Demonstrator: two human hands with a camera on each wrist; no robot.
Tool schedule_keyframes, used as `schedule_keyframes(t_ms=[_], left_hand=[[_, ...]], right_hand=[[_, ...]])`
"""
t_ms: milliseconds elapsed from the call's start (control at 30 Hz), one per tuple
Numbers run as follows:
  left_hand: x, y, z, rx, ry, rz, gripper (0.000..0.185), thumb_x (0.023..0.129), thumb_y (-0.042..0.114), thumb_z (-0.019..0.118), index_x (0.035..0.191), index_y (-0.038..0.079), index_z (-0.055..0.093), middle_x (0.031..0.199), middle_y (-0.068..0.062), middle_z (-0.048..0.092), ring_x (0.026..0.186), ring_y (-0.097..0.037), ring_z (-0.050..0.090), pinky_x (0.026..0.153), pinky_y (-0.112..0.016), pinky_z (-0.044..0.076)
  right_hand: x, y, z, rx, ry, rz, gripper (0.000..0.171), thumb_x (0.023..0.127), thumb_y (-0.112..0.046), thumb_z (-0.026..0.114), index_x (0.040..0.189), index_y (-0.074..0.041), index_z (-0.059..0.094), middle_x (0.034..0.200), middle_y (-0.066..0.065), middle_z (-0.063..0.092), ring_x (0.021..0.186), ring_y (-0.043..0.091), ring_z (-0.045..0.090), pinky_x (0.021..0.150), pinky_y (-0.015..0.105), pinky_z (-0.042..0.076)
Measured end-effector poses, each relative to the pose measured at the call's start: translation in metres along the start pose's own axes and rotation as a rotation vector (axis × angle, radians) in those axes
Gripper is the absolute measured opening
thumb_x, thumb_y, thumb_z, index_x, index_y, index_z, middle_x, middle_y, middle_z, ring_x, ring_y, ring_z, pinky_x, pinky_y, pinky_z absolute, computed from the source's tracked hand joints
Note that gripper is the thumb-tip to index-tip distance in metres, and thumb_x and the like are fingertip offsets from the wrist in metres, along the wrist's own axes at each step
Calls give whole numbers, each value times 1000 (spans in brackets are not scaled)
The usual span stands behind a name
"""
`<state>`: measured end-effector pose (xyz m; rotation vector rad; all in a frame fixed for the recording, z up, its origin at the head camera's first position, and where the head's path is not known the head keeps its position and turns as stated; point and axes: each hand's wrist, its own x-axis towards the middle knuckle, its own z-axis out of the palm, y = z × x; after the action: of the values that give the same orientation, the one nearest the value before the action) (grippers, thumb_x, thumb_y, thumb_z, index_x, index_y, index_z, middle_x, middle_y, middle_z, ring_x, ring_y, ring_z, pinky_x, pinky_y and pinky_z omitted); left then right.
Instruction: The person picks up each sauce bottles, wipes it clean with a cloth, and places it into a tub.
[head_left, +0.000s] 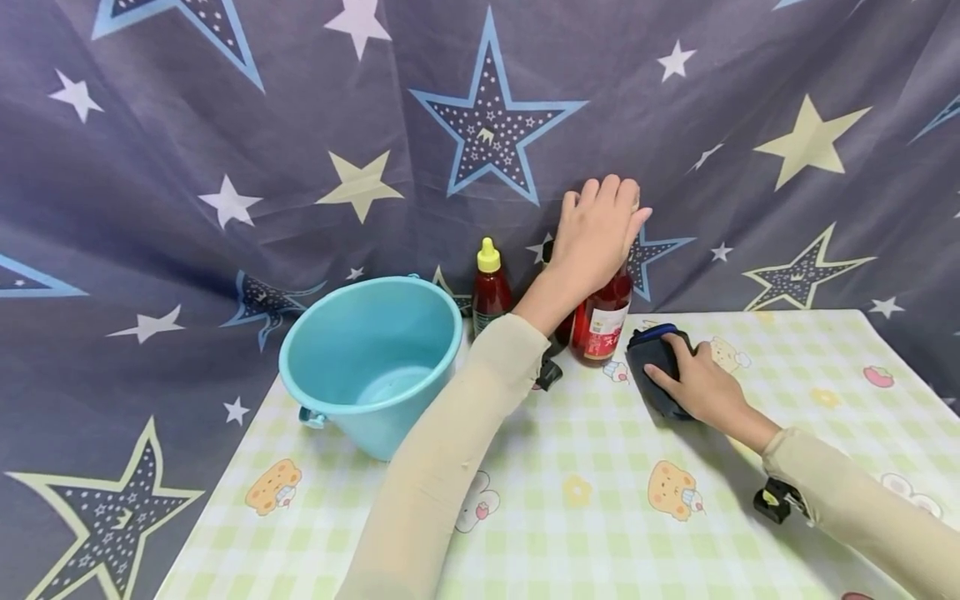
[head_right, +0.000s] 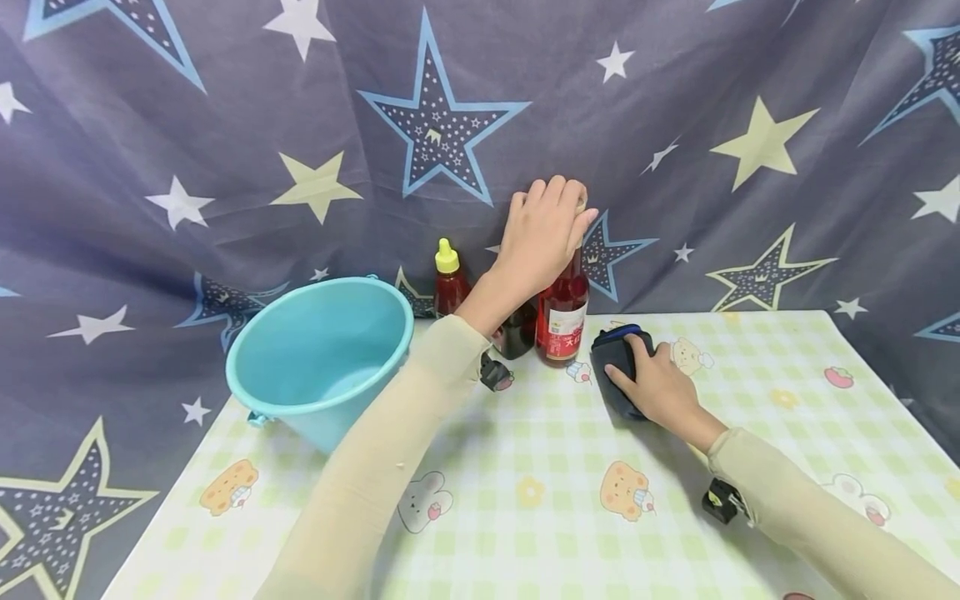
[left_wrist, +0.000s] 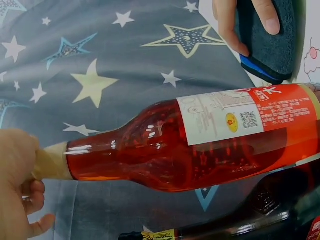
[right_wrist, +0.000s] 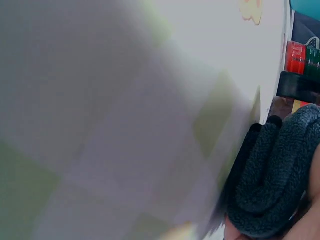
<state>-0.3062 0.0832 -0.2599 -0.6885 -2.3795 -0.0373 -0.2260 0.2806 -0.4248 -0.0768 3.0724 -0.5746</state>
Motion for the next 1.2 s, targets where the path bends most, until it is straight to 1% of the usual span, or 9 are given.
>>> schedule_keyframes(t_ms=[67, 200, 300, 400, 533, 700, 833, 933, 1200], left_hand=[[0, -1, -2, -7, -7, 8, 39, 110, 49, 32, 124, 20, 54, 116, 5, 59, 103, -16, 55, 86, -30, 41], [1, -2, -8, 0, -38, 40, 40, 110, 50, 32, 125, 21, 56, 112, 7, 64, 99, -16, 61, 86, -30, 45], [3, -6, -10, 0, -44, 63, 40, 110, 48, 33, 126, 20, 57, 110, 6, 67, 97, -17, 64, 85, -31, 47], [2, -10, -11, -20, -49, 56, 38, 111, 47, 33, 121, 20, 57, 105, 6, 66, 94, -16, 62, 84, -30, 46], [-3, -14, -9, -69, -36, 48, 37, 111, 45, 33, 119, 19, 58, 105, 6, 66, 95, -16, 59, 83, -29, 44], [-8, -17, -15, -87, 9, 64, 37, 111, 42, 35, 125, 19, 60, 114, 5, 68, 102, -16, 61, 86, -29, 45], [-18, -22, -26, -79, 39, 70, 34, 111, 40, 37, 122, 19, 62, 109, 5, 69, 99, -16, 61, 83, -30, 44], [-26, -28, -36, -79, 35, 69, 32, 111, 39, 38, 121, 19, 62, 106, 4, 68, 96, -16, 60, 80, -30, 44], [-53, -41, -55, -62, -39, 34, 33, 111, 39, 38, 121, 18, 62, 104, 3, 67, 92, -18, 58, 78, -31, 42]], right_hand=[[1, 1, -1, 0, 11, -14, 73, 105, -52, 47, 156, -3, 29, 122, 50, 41, 79, 46, 63, 51, 42, 46], [2, 4, -1, -11, 30, -31, 70, 106, -50, 44, 157, -3, 31, 125, 49, 42, 89, 51, 63, 51, 44, 47], [3, 5, -2, -20, 39, -43, 69, 107, -49, 45, 157, -4, 32, 126, 49, 44, 91, 51, 62, 51, 43, 46], [4, 5, -1, -22, 38, -53, 69, 107, -49, 45, 157, -4, 32, 125, 48, 45, 90, 49, 62, 50, 41, 45], [3, 6, 1, -20, 26, -56, 70, 107, -49, 44, 157, -3, 32, 124, 48, 45, 90, 48, 61, 51, 41, 46], [3, 8, -1, -27, 8, -50, 71, 107, -50, 43, 158, -2, 29, 123, 50, 43, 91, 52, 61, 52, 45, 47], [5, 9, -2, -29, -10, -54, 73, 107, -51, 43, 158, -2, 27, 125, 51, 42, 91, 53, 61, 51, 44, 47], [7, 8, -5, -29, -14, -59, 72, 107, -50, 43, 158, -1, 27, 124, 50, 42, 90, 51, 61, 51, 43, 46], [9, 4, -3, -7, -21, -77, 71, 107, -46, 45, 157, 1, 27, 124, 50, 42, 95, 53, 59, 57, 46, 48]])
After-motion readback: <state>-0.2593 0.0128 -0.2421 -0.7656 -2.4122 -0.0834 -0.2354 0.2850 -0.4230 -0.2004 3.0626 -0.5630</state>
